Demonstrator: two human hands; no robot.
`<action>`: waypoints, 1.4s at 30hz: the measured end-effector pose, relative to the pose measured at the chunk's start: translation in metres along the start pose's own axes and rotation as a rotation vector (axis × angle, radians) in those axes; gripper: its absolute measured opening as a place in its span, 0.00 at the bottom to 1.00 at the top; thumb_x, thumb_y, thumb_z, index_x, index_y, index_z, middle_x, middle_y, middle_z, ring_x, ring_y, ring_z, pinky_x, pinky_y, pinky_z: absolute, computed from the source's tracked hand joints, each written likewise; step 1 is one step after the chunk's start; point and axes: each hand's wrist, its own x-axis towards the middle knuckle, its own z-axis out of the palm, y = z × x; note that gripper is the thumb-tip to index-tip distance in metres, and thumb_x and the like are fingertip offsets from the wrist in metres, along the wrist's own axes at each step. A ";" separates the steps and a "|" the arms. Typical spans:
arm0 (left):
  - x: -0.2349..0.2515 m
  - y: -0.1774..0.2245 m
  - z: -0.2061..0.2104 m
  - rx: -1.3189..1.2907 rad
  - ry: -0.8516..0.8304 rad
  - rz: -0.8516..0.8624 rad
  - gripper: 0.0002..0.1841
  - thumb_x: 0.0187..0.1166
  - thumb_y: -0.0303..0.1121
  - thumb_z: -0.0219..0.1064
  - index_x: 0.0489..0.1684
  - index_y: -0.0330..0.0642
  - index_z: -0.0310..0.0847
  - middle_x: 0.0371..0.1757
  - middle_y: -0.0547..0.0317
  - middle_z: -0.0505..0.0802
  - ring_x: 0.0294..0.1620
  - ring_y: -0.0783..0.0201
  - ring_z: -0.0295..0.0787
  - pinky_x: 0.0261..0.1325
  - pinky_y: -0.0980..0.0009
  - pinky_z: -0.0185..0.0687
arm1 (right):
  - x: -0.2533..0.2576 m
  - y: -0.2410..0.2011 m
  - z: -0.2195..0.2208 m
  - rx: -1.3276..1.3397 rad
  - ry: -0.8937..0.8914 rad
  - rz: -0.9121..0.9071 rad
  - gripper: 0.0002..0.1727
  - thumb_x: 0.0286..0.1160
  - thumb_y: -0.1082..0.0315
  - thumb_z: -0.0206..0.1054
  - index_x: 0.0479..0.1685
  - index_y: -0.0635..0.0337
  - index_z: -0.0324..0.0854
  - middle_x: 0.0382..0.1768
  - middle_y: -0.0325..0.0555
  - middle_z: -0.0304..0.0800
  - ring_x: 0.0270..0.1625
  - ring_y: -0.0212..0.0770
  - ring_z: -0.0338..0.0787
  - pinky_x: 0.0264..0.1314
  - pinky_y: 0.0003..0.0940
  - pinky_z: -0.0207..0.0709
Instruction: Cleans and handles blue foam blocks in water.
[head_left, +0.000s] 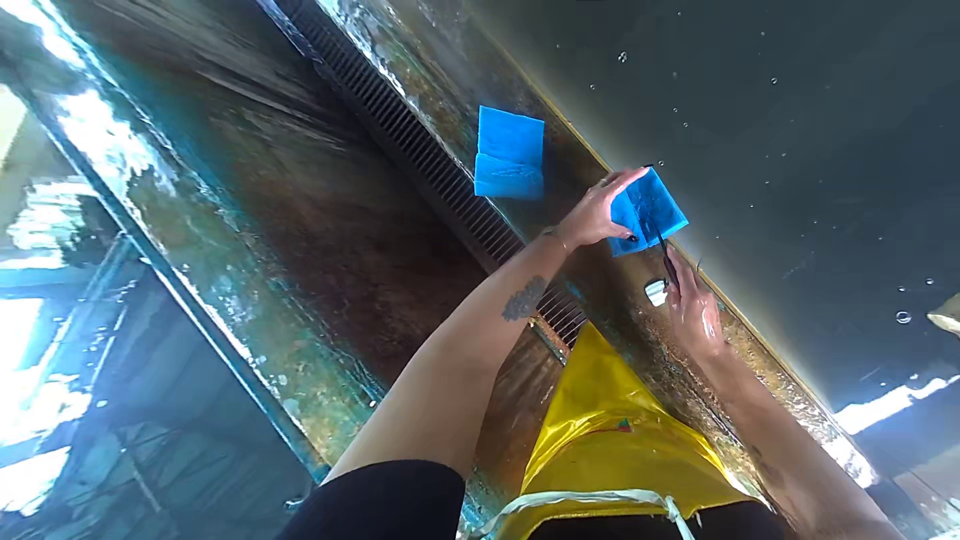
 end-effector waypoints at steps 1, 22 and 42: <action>-0.003 -0.002 0.002 -0.008 0.108 0.000 0.48 0.50 0.27 0.88 0.82 0.41 0.72 0.83 0.41 0.75 0.88 0.46 0.63 0.90 0.50 0.57 | 0.010 -0.004 0.000 -0.003 -0.018 -0.005 0.31 0.86 0.74 0.55 0.91 0.54 0.62 0.61 0.66 0.86 0.44 0.63 0.93 0.46 0.60 0.87; -0.019 0.019 0.016 -0.129 0.325 -0.385 0.37 0.59 0.28 0.86 0.76 0.39 0.80 0.78 0.37 0.76 0.77 0.49 0.74 0.78 0.60 0.72 | 0.032 -0.013 0.013 -0.053 -0.098 0.007 0.34 0.87 0.74 0.54 0.94 0.48 0.56 0.66 0.70 0.83 0.40 0.67 0.93 0.40 0.63 0.86; -0.033 0.022 0.038 -0.417 0.476 -0.589 0.34 0.65 0.26 0.82 0.77 0.49 0.80 0.76 0.43 0.81 0.77 0.50 0.76 0.76 0.52 0.74 | 0.039 -0.010 -0.005 0.005 -0.009 -0.079 0.33 0.87 0.75 0.54 0.93 0.50 0.59 0.63 0.68 0.85 0.46 0.66 0.92 0.45 0.61 0.86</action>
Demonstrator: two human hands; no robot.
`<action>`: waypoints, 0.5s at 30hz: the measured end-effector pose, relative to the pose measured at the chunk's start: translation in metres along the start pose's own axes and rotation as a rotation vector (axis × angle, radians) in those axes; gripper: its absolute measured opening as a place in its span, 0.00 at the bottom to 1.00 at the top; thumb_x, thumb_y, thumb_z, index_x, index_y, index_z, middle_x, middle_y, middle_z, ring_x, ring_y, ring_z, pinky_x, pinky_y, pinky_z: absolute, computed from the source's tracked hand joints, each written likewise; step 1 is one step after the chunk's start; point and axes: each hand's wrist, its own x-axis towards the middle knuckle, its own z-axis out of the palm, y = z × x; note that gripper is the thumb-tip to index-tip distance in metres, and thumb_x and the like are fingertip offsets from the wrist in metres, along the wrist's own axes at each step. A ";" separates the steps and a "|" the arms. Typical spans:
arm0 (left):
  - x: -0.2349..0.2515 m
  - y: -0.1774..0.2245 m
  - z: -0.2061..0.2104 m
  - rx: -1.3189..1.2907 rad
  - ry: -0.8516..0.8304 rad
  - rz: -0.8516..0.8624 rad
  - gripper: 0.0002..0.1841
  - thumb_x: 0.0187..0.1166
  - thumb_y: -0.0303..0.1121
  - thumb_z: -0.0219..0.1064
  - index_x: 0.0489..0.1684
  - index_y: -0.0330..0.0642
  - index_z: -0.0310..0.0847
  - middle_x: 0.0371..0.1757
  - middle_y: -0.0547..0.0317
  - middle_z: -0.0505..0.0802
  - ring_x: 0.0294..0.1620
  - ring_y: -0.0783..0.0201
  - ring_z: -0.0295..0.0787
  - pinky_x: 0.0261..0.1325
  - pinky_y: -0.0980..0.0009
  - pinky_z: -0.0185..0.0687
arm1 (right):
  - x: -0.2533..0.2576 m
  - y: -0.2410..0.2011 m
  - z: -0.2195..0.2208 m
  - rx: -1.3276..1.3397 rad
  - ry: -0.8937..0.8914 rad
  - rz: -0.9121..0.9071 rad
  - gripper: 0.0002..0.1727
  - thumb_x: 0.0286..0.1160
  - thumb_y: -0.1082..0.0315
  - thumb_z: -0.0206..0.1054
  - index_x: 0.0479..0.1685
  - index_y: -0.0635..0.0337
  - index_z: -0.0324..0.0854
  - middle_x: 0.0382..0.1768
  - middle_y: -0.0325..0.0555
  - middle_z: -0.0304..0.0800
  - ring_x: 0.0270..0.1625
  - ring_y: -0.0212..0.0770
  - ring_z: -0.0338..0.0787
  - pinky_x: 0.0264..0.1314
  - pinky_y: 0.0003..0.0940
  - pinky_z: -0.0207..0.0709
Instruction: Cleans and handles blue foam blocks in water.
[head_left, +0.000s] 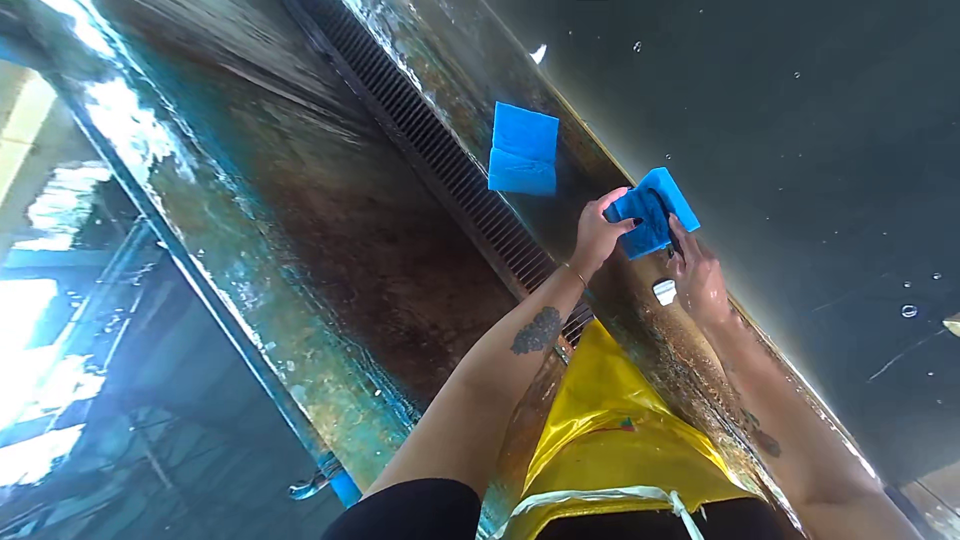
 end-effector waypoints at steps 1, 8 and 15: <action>-0.001 0.002 0.001 0.005 0.006 -0.003 0.34 0.65 0.26 0.82 0.77 0.49 0.80 0.76 0.43 0.81 0.77 0.50 0.76 0.77 0.53 0.73 | -0.001 -0.006 0.001 -0.012 -0.002 0.002 0.33 0.88 0.75 0.54 0.93 0.49 0.59 0.62 0.69 0.85 0.43 0.66 0.93 0.41 0.61 0.86; -0.001 0.003 0.000 0.013 0.021 0.008 0.32 0.64 0.26 0.83 0.74 0.47 0.82 0.74 0.44 0.83 0.75 0.52 0.78 0.75 0.55 0.75 | 0.026 -0.007 0.023 -0.050 0.015 0.008 0.32 0.86 0.76 0.54 0.90 0.51 0.64 0.59 0.68 0.87 0.46 0.66 0.93 0.47 0.60 0.87; -0.003 0.008 0.000 0.024 0.041 0.025 0.29 0.64 0.24 0.81 0.70 0.47 0.86 0.71 0.42 0.84 0.73 0.51 0.78 0.73 0.56 0.75 | 0.009 -0.007 0.013 -0.112 -0.060 0.011 0.34 0.87 0.75 0.54 0.94 0.48 0.57 0.59 0.68 0.83 0.41 0.66 0.92 0.38 0.60 0.86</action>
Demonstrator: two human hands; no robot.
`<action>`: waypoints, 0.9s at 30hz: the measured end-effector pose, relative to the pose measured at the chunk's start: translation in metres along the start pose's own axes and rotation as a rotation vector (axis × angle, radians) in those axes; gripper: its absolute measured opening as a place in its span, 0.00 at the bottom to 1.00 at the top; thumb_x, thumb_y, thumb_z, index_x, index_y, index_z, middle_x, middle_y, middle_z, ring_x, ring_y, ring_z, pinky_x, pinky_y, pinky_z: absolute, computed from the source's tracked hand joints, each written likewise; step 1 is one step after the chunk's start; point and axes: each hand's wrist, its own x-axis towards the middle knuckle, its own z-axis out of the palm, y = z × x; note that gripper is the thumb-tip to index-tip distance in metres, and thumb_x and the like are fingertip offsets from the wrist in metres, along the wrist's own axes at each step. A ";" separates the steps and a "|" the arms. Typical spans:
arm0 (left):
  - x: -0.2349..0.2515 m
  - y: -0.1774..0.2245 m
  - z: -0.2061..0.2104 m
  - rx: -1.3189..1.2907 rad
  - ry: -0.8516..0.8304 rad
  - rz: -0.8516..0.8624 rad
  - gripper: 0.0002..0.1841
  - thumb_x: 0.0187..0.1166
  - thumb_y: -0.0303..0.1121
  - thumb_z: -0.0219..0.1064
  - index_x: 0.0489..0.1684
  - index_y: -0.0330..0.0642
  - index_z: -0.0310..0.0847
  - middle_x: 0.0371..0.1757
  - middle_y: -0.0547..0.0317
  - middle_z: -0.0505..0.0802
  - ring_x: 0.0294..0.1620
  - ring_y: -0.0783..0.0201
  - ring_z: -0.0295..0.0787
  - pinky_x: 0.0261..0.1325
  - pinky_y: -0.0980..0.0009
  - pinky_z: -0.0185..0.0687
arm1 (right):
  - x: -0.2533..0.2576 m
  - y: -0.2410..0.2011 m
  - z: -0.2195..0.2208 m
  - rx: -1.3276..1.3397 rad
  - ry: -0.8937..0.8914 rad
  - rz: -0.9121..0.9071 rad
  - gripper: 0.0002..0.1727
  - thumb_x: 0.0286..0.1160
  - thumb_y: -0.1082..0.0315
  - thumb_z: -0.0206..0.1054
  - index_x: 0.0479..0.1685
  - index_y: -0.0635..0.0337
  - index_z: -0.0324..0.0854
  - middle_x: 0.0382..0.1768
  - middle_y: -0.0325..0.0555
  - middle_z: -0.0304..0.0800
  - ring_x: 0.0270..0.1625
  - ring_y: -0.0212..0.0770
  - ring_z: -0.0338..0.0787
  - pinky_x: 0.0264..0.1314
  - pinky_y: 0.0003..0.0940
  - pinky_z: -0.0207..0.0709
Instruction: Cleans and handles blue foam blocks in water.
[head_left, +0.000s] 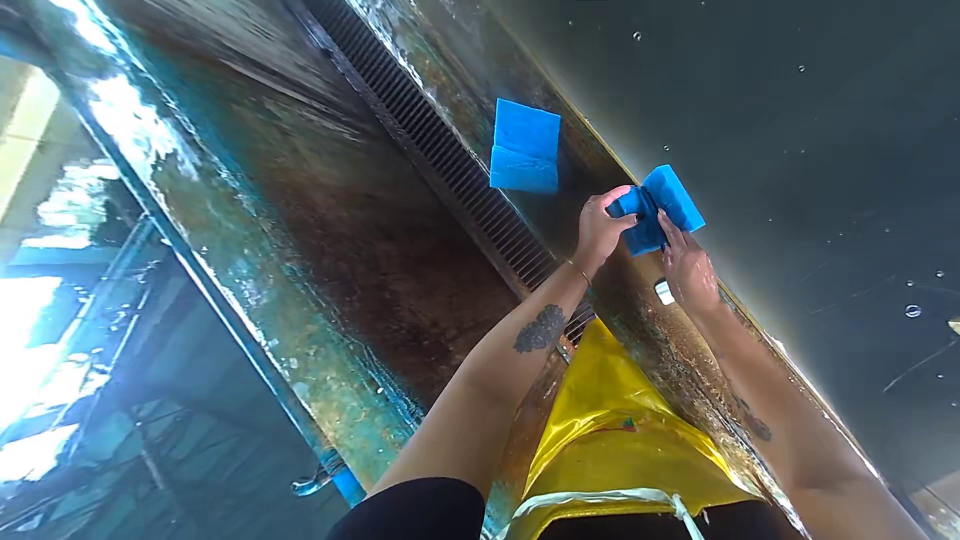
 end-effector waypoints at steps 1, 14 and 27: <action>0.000 0.000 0.001 0.002 0.000 -0.002 0.29 0.64 0.24 0.81 0.70 0.46 0.86 0.71 0.42 0.84 0.73 0.51 0.79 0.74 0.55 0.75 | -0.007 0.003 -0.001 0.011 0.002 -0.010 0.34 0.87 0.75 0.55 0.93 0.49 0.58 0.61 0.69 0.84 0.41 0.66 0.92 0.38 0.61 0.86; 0.007 0.009 0.000 0.627 -0.098 0.504 0.34 0.57 0.25 0.82 0.70 0.52 0.83 0.84 0.44 0.74 0.88 0.38 0.58 0.82 0.35 0.57 | 0.020 0.030 -0.004 0.203 0.083 0.006 0.32 0.85 0.77 0.55 0.90 0.54 0.63 0.72 0.65 0.82 0.62 0.67 0.90 0.62 0.62 0.83; 0.061 0.024 -0.016 0.694 -0.650 0.434 0.64 0.58 0.26 0.85 0.98 0.60 0.39 0.90 0.74 0.69 0.97 0.52 0.39 0.88 0.29 0.14 | -0.001 0.058 -0.011 0.641 0.122 0.135 0.31 0.88 0.74 0.55 0.91 0.47 0.60 0.46 0.47 0.92 0.21 0.34 0.79 0.21 0.30 0.75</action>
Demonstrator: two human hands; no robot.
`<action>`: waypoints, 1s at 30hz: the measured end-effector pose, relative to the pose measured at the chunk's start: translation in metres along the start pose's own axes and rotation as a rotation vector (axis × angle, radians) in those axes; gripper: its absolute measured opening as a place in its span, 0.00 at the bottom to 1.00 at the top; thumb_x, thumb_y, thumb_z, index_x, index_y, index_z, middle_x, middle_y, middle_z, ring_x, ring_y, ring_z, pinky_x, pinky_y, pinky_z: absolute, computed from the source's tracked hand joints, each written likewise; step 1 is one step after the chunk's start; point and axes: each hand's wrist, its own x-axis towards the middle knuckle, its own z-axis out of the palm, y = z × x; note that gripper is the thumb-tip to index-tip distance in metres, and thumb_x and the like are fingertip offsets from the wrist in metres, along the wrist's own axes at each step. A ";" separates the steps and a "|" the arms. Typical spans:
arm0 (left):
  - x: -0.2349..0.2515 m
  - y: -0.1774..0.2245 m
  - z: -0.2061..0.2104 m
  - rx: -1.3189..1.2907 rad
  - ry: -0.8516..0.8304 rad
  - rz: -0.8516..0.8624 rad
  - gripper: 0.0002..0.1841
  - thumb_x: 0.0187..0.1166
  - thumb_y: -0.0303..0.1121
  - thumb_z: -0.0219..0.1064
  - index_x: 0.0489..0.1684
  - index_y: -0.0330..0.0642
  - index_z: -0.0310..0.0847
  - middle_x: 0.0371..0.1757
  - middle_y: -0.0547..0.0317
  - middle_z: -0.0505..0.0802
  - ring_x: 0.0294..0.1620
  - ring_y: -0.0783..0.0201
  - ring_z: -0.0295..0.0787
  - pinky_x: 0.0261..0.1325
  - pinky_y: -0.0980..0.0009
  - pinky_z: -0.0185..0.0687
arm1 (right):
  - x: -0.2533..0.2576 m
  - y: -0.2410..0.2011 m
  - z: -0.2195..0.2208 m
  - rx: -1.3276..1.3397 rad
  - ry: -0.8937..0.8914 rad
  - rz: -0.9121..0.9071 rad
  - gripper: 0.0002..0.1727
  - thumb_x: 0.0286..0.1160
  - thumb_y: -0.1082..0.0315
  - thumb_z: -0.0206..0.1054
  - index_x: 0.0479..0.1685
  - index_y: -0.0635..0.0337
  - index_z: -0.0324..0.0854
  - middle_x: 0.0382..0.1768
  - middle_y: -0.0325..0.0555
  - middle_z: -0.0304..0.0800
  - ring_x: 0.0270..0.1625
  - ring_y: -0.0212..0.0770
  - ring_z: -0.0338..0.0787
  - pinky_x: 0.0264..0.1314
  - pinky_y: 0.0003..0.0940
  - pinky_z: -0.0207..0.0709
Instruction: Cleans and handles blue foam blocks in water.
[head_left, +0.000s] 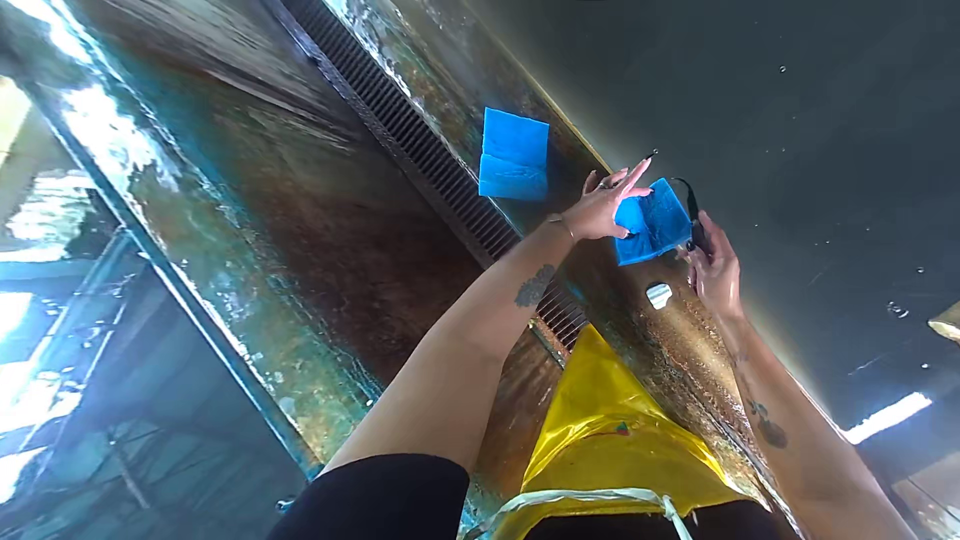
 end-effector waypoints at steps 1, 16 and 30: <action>0.002 -0.001 -0.001 0.000 -0.004 -0.001 0.66 0.57 0.27 0.85 0.98 0.60 0.35 0.90 0.74 0.69 0.97 0.52 0.39 0.87 0.28 0.13 | -0.007 -0.003 0.000 -0.121 0.031 -0.082 0.32 0.86 0.75 0.57 0.90 0.49 0.62 0.52 0.50 0.92 0.28 0.38 0.86 0.30 0.35 0.82; 0.009 -0.008 0.001 -0.041 -0.004 -0.019 0.70 0.52 0.27 0.88 0.98 0.59 0.33 0.90 0.73 0.70 0.97 0.53 0.40 0.84 0.23 0.10 | 0.000 -0.042 0.039 -0.649 -0.067 -0.071 0.33 0.87 0.75 0.53 0.92 0.49 0.60 0.59 0.67 0.86 0.41 0.65 0.93 0.39 0.61 0.86; 0.012 -0.006 -0.004 0.023 -0.038 -0.006 0.69 0.54 0.29 0.88 0.98 0.59 0.33 0.89 0.70 0.72 0.97 0.53 0.42 0.84 0.23 0.08 | -0.008 -0.032 0.038 -0.612 -0.078 -0.068 0.31 0.89 0.72 0.53 0.92 0.52 0.59 0.56 0.69 0.87 0.42 0.66 0.93 0.42 0.61 0.87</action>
